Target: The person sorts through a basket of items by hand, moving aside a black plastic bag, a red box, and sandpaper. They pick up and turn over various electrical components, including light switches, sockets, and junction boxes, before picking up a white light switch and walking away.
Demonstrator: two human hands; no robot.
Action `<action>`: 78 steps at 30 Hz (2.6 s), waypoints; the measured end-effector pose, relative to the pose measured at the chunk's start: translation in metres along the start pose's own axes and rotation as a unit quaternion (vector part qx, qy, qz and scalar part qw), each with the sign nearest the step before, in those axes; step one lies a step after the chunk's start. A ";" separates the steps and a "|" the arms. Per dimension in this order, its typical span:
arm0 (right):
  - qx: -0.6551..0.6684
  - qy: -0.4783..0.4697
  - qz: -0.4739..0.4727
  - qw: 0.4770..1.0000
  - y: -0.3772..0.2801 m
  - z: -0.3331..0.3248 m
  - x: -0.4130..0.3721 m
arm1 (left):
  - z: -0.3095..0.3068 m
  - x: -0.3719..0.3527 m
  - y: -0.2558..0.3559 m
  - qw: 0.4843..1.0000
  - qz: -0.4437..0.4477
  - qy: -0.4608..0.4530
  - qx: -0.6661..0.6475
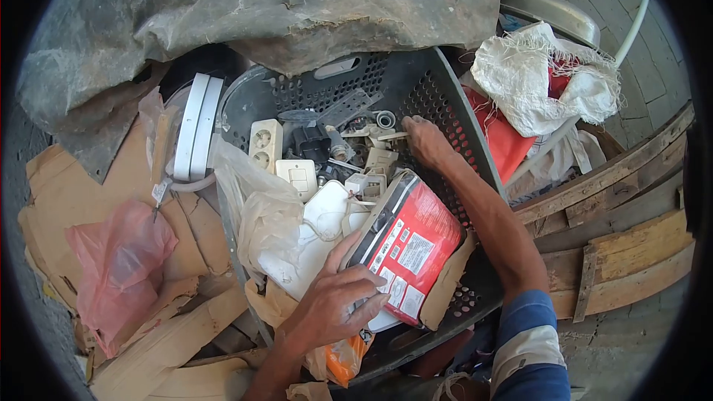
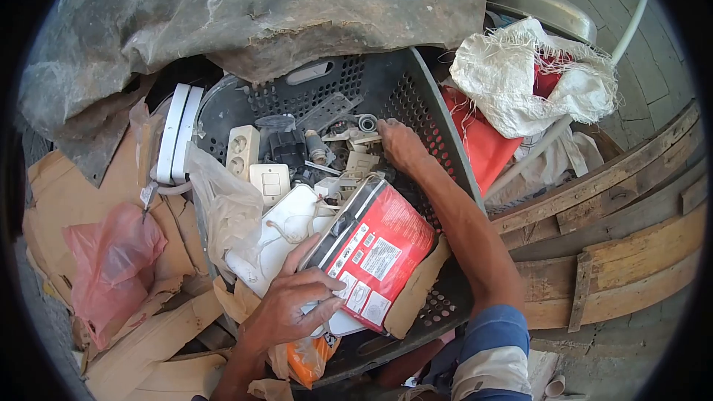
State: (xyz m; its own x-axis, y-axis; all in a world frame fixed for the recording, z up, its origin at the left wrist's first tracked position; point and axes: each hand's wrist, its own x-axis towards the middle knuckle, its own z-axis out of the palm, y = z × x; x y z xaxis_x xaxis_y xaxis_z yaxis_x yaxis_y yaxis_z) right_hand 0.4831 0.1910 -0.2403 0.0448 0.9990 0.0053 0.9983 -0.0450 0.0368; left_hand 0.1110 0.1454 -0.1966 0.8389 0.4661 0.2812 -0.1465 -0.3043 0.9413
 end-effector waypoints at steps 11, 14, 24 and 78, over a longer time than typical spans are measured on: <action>-0.007 -0.115 -0.035 0.993 -0.028 0.064 0.060 | -0.009 0.004 0.004 0.998 -0.018 -0.057 0.037; -0.046 -0.152 -0.113 0.981 -0.054 0.068 0.071 | -0.013 0.004 0.010 0.996 -0.031 -0.073 0.042; 0.064 -0.136 -0.068 0.986 -0.050 0.085 0.073 | -0.010 0.007 0.014 0.995 -0.054 -0.071 0.042; 0.585 -0.016 0.198 0.787 -0.002 0.074 0.067 | -0.015 0.004 0.010 0.995 -0.044 -0.088 0.018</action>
State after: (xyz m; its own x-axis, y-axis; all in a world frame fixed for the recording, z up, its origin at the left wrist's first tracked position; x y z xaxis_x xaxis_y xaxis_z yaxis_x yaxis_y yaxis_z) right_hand 0.4873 0.2584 -0.3143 0.3434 0.9076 -0.2415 0.2564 -0.3379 -0.9056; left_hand 0.1056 0.1564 -0.1831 0.9271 0.3402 0.1575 -0.0520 -0.2995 0.9527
